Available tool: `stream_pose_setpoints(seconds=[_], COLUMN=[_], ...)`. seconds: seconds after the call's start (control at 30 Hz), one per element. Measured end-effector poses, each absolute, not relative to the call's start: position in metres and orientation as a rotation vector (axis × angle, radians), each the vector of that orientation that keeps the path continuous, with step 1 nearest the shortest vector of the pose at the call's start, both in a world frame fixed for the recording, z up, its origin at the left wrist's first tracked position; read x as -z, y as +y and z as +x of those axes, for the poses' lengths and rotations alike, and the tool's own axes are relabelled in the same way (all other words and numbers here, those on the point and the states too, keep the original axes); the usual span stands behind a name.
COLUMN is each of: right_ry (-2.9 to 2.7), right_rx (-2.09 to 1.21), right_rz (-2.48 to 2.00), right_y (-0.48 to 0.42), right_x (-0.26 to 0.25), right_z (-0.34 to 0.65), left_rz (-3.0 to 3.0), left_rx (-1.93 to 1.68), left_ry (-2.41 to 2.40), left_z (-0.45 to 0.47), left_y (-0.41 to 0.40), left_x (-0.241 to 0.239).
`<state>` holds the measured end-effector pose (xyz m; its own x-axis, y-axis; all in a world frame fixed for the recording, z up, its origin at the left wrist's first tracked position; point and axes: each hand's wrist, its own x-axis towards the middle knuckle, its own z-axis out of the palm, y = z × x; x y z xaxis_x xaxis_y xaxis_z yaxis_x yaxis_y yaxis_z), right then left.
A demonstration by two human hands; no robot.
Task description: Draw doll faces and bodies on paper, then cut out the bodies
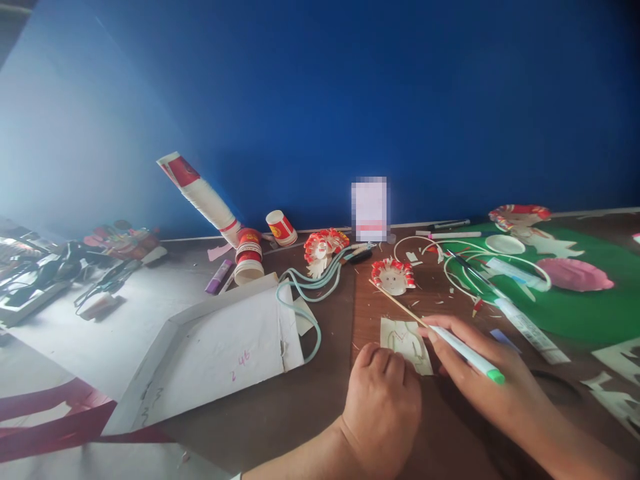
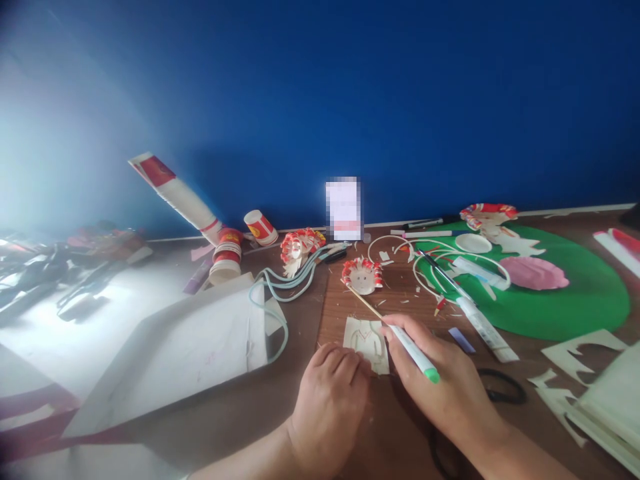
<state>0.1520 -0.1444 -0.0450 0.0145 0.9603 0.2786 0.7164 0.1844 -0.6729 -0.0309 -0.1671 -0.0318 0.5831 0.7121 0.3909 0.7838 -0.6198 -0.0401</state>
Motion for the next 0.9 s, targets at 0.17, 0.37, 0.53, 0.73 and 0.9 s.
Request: stream_pose_setpoints(seconds=[0.17,0.37,0.53,0.73,0.9], right_ry=[-1.741,-1.745,-1.753,-1.771,-1.755], right_rx=[-0.455,-0.452,-0.429,-0.414,-0.432], right_rz=[-1.583,-1.593,-1.575,-1.580,-1.586], right_y=[-0.144,-0.144,-0.144,-0.144,-0.144], right_x=[0.044,0.043,0.043,0.041,0.038], right_z=[0.152,0.152,0.151,0.152,0.151], left_rz=[-2.624,-2.642,-2.665,-2.728,-2.778], left_rx=[0.469,0.404,0.309,0.177,0.075], left_ry=[-1.266,-1.260,-1.265,-1.265,-1.271], left_z=[-0.030,-0.031,-0.032,-0.032,-0.031], left_y=[-0.168,-0.167,-0.169,-0.169,-0.169], left_x=[0.030,0.027,0.029,0.028,0.021])
